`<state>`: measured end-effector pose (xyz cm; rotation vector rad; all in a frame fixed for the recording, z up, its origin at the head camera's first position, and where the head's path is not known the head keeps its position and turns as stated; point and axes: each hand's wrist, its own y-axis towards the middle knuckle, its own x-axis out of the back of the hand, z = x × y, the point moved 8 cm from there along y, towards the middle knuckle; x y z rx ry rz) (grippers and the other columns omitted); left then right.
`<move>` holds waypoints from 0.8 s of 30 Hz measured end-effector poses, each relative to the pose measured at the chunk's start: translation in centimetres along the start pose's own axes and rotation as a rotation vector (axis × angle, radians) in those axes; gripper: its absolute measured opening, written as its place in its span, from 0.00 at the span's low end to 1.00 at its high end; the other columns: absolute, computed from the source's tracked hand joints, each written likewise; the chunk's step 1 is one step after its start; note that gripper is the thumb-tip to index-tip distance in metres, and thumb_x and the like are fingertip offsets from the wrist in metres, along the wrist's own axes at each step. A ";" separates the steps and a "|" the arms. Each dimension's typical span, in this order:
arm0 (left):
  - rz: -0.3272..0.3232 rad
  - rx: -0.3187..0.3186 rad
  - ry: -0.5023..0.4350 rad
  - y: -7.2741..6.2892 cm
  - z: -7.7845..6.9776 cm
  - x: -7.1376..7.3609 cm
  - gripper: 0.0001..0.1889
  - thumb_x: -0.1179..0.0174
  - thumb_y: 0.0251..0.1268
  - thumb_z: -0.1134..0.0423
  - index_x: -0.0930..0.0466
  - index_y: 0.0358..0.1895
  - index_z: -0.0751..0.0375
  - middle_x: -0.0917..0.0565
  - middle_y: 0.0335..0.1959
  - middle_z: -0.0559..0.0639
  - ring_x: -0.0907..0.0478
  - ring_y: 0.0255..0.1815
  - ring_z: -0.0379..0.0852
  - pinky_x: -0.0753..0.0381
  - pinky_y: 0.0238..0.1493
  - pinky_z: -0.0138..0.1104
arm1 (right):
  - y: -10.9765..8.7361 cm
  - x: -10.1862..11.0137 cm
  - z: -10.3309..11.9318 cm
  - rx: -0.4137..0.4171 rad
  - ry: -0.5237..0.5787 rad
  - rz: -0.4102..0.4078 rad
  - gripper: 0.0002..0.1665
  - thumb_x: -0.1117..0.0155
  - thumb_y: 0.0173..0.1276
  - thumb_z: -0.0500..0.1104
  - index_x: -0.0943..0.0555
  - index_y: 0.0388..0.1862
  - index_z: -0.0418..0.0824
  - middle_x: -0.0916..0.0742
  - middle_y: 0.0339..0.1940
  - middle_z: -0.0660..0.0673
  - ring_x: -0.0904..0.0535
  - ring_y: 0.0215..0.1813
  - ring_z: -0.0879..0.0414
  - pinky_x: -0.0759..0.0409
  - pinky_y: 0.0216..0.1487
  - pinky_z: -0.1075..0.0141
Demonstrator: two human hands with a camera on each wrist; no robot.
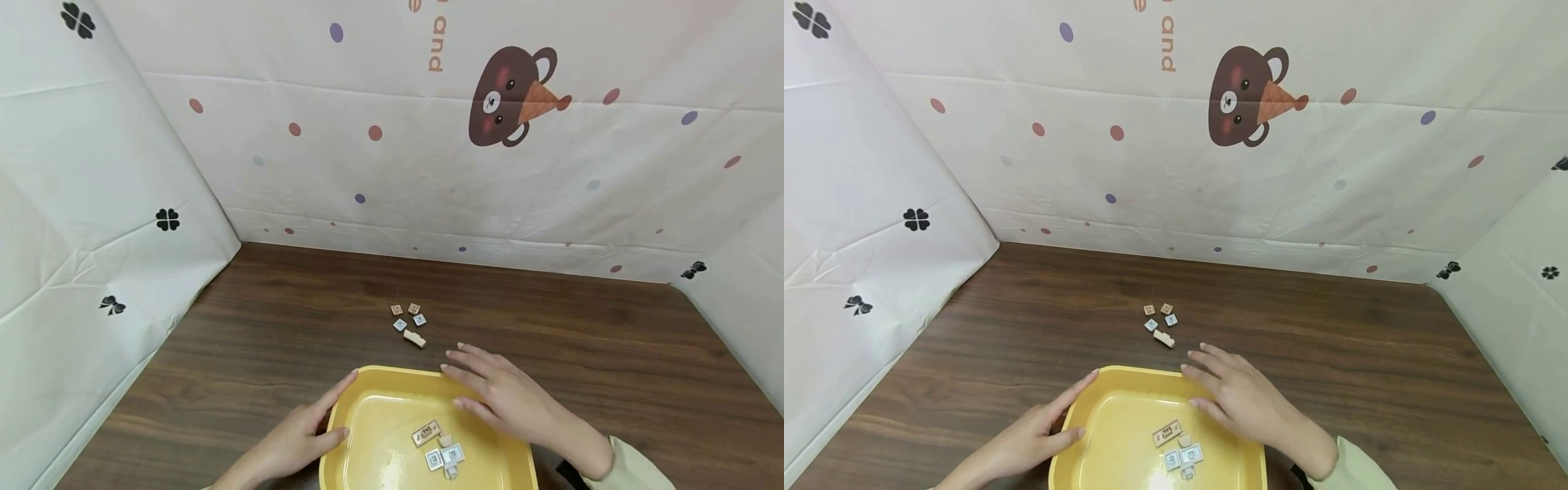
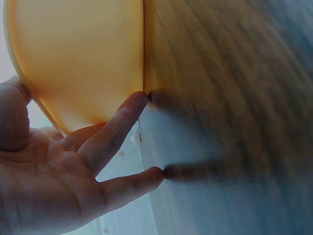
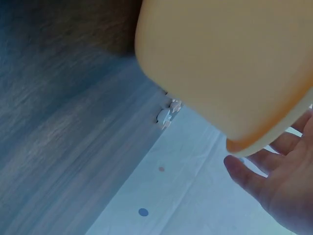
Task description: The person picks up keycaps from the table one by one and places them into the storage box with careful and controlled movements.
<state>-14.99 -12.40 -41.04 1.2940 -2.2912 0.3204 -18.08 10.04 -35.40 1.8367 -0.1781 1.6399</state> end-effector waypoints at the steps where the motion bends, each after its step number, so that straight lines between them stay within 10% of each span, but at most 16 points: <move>1: 0.002 0.001 -0.002 0.0 0.0 0.0 0.36 0.46 0.64 0.62 0.53 0.72 0.51 0.19 0.26 0.43 0.24 0.25 0.32 0.26 0.32 0.29 | 0.0 -0.1 -0.2 -0.010 -0.012 0.010 0.27 0.40 0.61 0.54 0.24 0.55 0.41 0.23 0.57 0.42 0.32 0.62 0.44 0.33 0.57 0.51; 24: 0.009 0.027 0.005 -0.1 0.0 0.0 0.36 0.46 0.64 0.60 0.53 0.72 0.49 0.20 0.26 0.42 0.24 0.26 0.32 0.26 0.32 0.29 | 1.0 -1.7 -3.2 -0.087 -0.012 0.118 0.28 0.49 0.68 0.56 0.28 0.61 0.42 0.31 0.66 0.40 0.44 0.69 0.41 0.45 0.64 0.48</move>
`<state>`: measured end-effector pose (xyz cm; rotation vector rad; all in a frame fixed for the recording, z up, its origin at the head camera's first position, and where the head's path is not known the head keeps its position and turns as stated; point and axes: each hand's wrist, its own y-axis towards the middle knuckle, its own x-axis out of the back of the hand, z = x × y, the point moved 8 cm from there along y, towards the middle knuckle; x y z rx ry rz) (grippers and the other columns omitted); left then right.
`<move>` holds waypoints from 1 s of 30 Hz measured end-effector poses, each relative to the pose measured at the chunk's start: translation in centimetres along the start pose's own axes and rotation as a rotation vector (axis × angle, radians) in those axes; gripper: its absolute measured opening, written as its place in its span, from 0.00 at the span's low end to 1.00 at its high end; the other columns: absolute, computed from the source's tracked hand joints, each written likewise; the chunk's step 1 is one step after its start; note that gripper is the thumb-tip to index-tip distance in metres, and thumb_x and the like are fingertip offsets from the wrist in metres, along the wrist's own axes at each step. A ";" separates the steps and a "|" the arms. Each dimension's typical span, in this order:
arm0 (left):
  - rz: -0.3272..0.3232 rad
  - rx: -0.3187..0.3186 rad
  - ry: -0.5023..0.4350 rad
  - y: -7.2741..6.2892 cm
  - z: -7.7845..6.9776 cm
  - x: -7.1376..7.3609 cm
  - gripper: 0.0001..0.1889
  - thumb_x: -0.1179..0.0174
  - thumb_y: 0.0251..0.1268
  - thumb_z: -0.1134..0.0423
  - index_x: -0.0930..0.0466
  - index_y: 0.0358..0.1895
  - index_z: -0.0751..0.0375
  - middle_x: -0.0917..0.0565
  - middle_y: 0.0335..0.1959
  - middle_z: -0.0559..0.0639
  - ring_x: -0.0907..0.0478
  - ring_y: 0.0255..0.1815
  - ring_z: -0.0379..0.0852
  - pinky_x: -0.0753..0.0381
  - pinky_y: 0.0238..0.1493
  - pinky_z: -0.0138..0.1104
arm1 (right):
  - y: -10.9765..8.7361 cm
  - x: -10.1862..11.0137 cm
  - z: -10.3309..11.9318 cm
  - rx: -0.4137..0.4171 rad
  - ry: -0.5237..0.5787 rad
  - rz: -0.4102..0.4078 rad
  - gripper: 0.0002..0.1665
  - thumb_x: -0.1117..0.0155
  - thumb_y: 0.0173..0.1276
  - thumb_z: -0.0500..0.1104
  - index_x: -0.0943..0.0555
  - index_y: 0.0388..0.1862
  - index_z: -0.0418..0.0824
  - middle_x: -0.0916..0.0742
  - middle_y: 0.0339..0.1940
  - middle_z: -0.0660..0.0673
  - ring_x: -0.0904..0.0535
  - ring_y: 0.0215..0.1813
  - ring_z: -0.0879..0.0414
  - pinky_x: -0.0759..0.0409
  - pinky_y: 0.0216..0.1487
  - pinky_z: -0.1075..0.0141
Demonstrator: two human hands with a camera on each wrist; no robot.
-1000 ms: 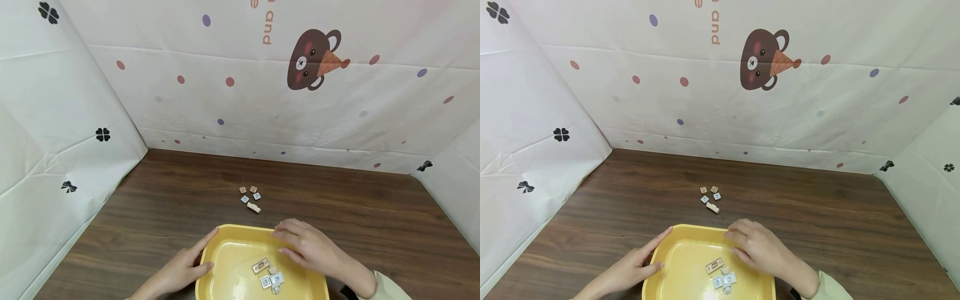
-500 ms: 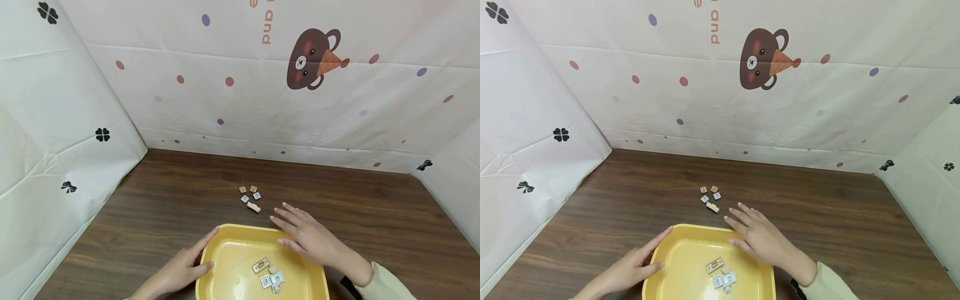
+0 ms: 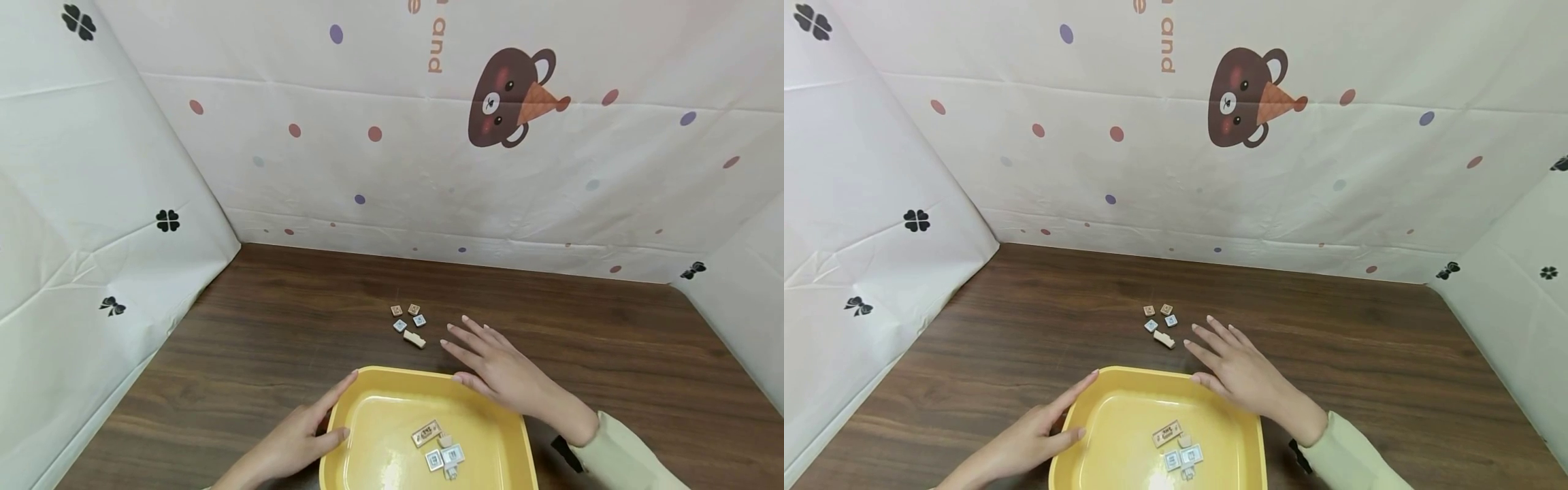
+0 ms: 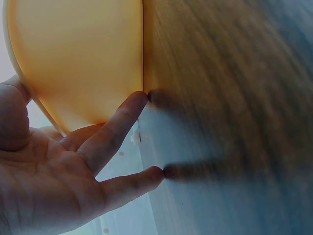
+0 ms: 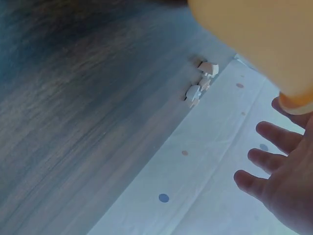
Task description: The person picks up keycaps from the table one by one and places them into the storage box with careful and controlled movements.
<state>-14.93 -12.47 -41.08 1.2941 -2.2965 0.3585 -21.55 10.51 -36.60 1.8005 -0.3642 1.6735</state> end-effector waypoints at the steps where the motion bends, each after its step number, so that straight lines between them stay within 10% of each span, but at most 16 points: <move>1: -0.001 0.000 0.000 0.0 0.0 0.0 0.36 0.46 0.64 0.60 0.53 0.72 0.49 0.20 0.26 0.42 0.24 0.26 0.32 0.26 0.32 0.29 | 0.1 -0.1 -0.1 0.003 -0.001 -0.001 0.28 0.49 0.68 0.56 0.28 0.62 0.42 0.31 0.66 0.40 0.44 0.69 0.41 0.45 0.64 0.48; 30: 0.004 -0.003 -0.007 -0.1 0.2 -0.1 0.36 0.46 0.65 0.61 0.54 0.72 0.49 0.17 0.32 0.45 0.23 0.30 0.32 0.25 0.34 0.30 | 2.6 -2.3 -2.9 0.018 -0.012 -0.002 0.31 0.47 0.67 0.56 0.31 0.64 0.42 0.33 0.66 0.38 0.47 0.70 0.40 0.44 0.63 0.45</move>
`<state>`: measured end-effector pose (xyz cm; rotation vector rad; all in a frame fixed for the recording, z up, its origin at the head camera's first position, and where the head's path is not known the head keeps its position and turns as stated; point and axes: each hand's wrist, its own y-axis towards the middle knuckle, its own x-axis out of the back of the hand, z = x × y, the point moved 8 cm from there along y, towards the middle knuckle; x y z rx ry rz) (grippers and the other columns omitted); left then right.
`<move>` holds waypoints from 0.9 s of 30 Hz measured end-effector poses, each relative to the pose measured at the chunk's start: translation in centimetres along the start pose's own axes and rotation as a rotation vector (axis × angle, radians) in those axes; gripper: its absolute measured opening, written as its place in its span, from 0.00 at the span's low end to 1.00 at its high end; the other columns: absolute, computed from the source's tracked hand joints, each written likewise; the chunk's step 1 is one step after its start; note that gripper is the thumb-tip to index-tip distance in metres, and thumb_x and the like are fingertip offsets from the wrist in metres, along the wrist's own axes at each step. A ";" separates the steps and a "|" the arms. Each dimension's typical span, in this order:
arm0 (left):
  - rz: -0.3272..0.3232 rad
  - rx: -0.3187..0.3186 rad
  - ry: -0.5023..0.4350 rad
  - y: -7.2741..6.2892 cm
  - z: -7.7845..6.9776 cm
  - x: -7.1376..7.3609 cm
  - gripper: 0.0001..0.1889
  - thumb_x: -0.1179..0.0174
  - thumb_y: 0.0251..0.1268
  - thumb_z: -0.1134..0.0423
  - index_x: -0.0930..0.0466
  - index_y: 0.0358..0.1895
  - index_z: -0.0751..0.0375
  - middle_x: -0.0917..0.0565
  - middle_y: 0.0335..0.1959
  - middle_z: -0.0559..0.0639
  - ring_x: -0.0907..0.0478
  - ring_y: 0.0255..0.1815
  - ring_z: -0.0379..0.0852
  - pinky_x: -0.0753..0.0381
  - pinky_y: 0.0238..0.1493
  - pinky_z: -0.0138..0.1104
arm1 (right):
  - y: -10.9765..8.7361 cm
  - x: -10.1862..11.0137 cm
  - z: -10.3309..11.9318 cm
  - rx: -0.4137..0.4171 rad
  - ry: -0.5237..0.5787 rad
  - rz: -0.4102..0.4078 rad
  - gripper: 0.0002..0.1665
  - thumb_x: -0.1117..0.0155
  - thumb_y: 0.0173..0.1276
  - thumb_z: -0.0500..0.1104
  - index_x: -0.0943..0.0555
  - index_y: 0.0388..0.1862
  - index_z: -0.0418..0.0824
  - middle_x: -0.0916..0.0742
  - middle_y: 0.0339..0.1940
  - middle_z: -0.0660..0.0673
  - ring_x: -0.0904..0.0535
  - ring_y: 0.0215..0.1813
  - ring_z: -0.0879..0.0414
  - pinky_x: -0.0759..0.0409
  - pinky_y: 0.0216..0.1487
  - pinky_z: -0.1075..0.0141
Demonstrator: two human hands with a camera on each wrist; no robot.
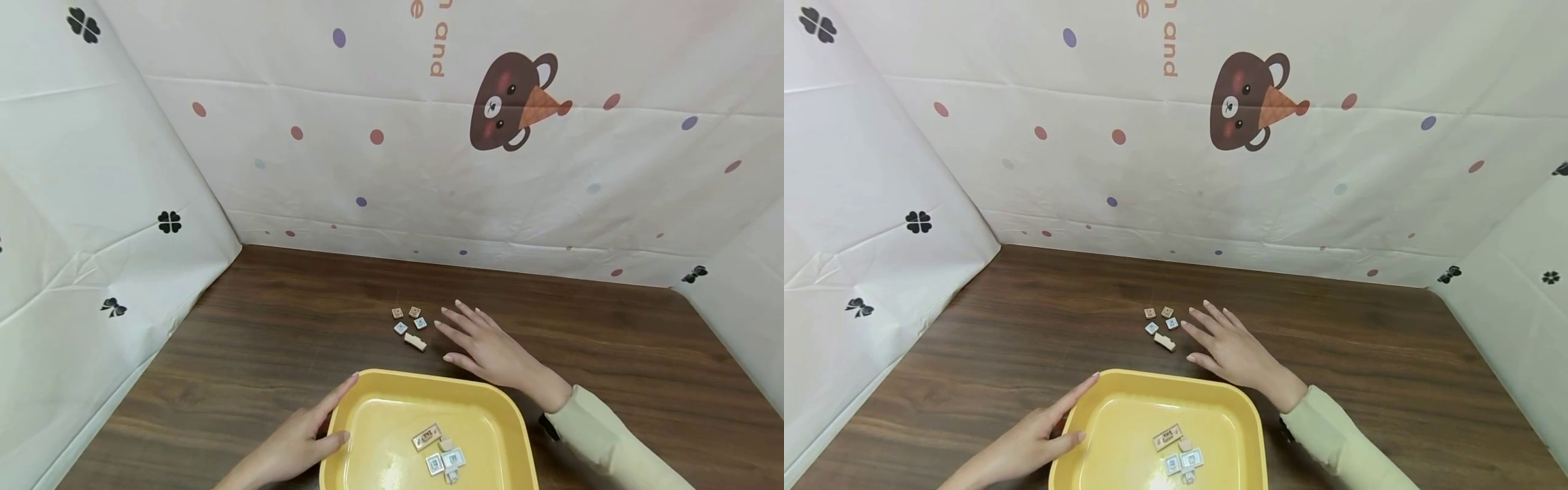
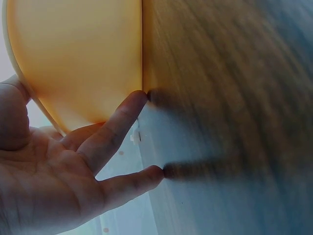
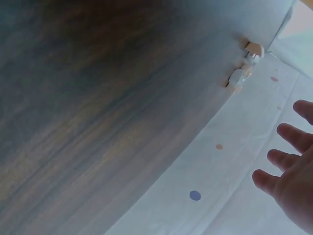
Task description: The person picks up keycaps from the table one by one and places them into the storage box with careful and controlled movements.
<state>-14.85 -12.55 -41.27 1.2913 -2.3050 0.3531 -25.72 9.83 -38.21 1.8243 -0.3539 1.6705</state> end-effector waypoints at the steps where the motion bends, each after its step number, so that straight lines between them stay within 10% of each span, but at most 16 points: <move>1: 0.001 0.001 -0.001 0.0 0.0 0.0 0.36 0.46 0.65 0.60 0.54 0.72 0.49 0.17 0.33 0.45 0.23 0.30 0.32 0.25 0.35 0.29 | 0.1 -0.1 -0.1 0.000 0.000 0.000 0.30 0.47 0.67 0.56 0.31 0.64 0.42 0.33 0.66 0.38 0.46 0.69 0.40 0.43 0.62 0.45; 15: -0.001 0.001 0.000 -0.1 0.1 0.0 0.36 0.46 0.65 0.60 0.54 0.72 0.48 0.17 0.34 0.45 0.22 0.32 0.33 0.25 0.36 0.29 | 1.8 -1.1 -1.2 -0.020 0.071 0.019 0.32 0.44 0.65 0.54 0.32 0.65 0.41 0.32 0.66 0.37 0.43 0.68 0.39 0.40 0.60 0.44; 27: -0.004 -0.012 0.012 0.0 0.1 0.0 0.36 0.46 0.65 0.61 0.54 0.72 0.48 0.17 0.33 0.44 0.22 0.31 0.32 0.25 0.36 0.29 | 3.2 -2.0 -2.9 -0.164 0.378 0.059 0.35 0.42 0.64 0.54 0.33 0.65 0.38 0.32 0.65 0.35 0.44 0.68 0.38 0.41 0.62 0.45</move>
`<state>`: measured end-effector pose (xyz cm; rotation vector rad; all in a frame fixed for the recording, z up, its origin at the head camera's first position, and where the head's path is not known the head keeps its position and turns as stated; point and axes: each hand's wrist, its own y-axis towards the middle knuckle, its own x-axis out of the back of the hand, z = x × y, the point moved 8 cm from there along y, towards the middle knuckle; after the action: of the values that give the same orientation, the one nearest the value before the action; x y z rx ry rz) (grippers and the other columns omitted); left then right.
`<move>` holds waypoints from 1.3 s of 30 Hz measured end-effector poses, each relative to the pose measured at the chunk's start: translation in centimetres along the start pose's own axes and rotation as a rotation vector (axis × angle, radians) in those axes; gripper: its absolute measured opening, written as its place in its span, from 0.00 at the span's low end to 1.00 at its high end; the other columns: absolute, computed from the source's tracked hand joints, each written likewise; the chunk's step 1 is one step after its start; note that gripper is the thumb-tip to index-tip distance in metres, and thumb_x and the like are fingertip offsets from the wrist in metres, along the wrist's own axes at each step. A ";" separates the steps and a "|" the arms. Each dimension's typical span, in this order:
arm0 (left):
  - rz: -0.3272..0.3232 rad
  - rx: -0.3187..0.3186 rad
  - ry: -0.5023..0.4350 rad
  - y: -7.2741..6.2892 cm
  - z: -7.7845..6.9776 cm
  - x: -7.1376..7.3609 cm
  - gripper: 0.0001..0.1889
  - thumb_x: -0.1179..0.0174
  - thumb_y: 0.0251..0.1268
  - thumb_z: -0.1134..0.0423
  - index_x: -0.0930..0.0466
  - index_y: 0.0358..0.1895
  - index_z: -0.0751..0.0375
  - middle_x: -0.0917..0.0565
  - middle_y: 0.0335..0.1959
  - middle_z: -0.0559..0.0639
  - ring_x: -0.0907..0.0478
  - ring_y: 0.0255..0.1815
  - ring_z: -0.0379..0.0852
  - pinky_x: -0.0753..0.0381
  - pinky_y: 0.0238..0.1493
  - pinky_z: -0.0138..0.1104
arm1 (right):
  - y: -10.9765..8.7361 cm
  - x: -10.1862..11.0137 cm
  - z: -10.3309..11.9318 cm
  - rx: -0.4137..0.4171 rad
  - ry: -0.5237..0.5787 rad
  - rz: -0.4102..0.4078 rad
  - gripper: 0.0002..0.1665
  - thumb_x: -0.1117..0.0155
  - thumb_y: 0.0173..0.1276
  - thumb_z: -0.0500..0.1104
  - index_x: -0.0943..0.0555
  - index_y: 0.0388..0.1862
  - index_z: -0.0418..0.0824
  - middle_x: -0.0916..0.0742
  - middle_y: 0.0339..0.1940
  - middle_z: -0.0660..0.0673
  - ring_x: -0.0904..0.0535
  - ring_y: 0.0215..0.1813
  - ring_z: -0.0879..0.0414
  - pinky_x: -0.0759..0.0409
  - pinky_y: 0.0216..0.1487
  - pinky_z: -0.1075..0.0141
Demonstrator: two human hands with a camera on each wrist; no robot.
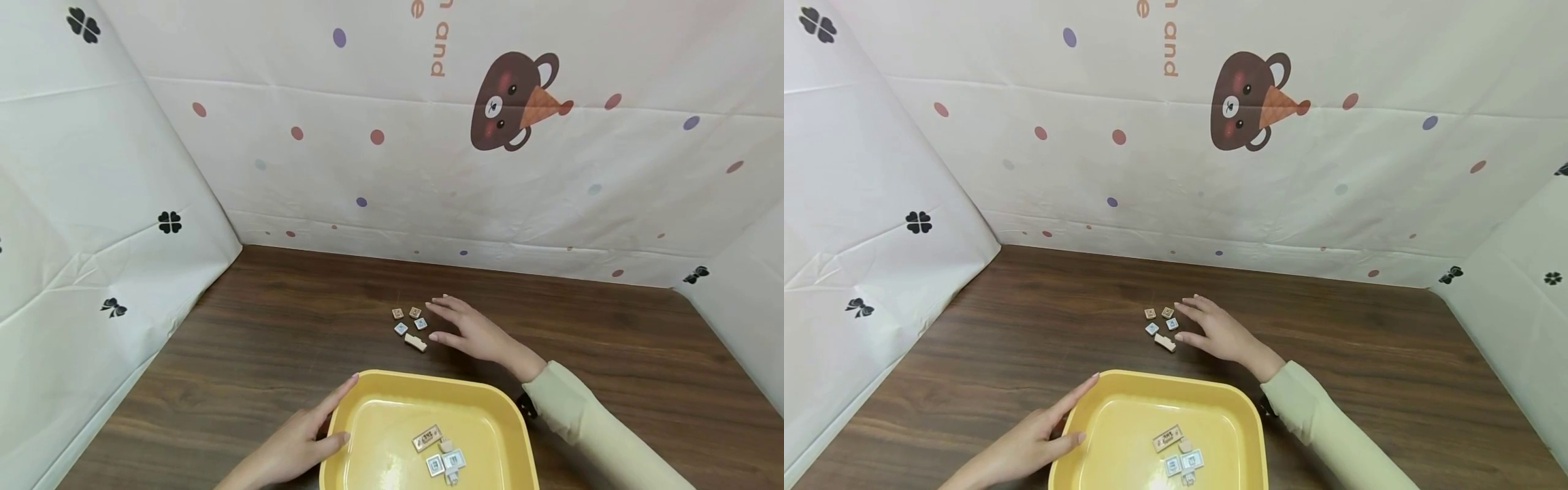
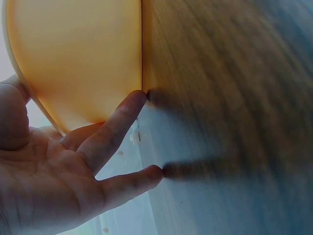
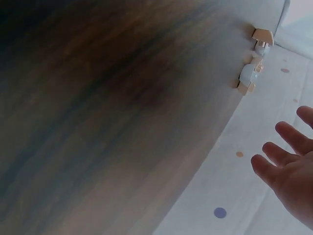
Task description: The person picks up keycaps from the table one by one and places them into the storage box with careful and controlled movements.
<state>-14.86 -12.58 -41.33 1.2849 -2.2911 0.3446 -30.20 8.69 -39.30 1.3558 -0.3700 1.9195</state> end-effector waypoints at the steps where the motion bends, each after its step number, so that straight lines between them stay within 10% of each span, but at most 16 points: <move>1: 0.000 -0.001 0.000 0.0 0.0 0.0 0.36 0.46 0.65 0.61 0.54 0.72 0.49 0.17 0.33 0.45 0.22 0.31 0.32 0.25 0.36 0.29 | 0.1 0.0 -0.2 -0.013 0.020 -0.003 0.35 0.42 0.64 0.54 0.33 0.65 0.38 0.31 0.64 0.35 0.43 0.67 0.38 0.41 0.62 0.46; 28: 0.006 0.005 -0.023 0.1 0.0 -0.1 0.36 0.46 0.65 0.62 0.54 0.72 0.49 0.17 0.35 0.47 0.22 0.31 0.32 0.26 0.35 0.29 | 2.9 -2.8 -4.1 -0.250 0.662 0.005 0.21 0.38 0.61 0.34 0.25 0.51 0.25 0.19 0.46 0.32 0.22 0.39 0.57 0.24 0.36 0.71; 39: 0.021 0.022 -0.042 0.2 0.1 -0.1 0.36 0.47 0.65 0.61 0.55 0.72 0.49 0.17 0.34 0.46 0.22 0.29 0.32 0.26 0.34 0.29 | 3.2 -3.6 -4.7 -0.331 0.718 0.040 0.18 0.37 0.57 0.32 0.23 0.47 0.26 0.17 0.42 0.33 0.23 0.35 0.61 0.26 0.35 0.69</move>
<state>-15.02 -12.44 -41.52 1.2919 -2.3438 0.3544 -35.13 7.97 -43.84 0.4008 -0.3297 2.1125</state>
